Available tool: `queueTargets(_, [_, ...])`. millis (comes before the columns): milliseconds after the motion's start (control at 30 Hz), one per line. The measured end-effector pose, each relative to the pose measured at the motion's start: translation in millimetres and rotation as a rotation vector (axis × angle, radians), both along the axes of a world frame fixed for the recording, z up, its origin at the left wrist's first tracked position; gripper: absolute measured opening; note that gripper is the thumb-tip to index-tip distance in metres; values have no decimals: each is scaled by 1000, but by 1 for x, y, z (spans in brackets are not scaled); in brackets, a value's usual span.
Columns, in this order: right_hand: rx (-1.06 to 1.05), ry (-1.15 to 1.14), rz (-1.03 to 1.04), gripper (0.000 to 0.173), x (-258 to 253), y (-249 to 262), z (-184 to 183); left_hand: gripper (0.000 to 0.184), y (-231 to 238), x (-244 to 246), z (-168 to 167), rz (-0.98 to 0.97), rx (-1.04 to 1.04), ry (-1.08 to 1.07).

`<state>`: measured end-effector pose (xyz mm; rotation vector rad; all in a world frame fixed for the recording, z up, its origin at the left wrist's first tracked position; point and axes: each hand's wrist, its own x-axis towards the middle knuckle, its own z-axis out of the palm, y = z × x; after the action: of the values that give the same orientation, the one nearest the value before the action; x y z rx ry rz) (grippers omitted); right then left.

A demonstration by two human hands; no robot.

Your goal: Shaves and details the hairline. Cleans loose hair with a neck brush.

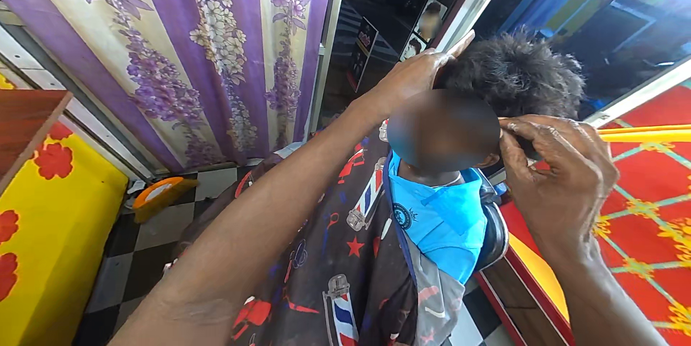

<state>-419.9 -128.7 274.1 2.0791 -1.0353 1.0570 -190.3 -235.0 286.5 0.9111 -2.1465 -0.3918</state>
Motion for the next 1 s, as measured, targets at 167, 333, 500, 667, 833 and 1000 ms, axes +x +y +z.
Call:
queueTargets(167, [68,-32,22,15,-3,-8,-5,87,-1,-1,-2,5,14,11])
queueTargets(333, [23,-88,93,15,-7,-13,-8,89,-2,1,-4,-36,27,21])
queueTargets(500, [18,-78,141,13,-12,-12,-10,89,1,0,-5,-26,40,28])
queueTargets(667, [59,-24,137,14,-15,-14,-5,90,2,-2,-6,11,30,8])
queueTargets(833, [75,11,144,15,-19,-16,-4,93,4,-3,-5,35,28,-8])
queueTargets(1000, [58,37,127,14,-19,-18,-4,92,7,-3,-4,45,35,-6])
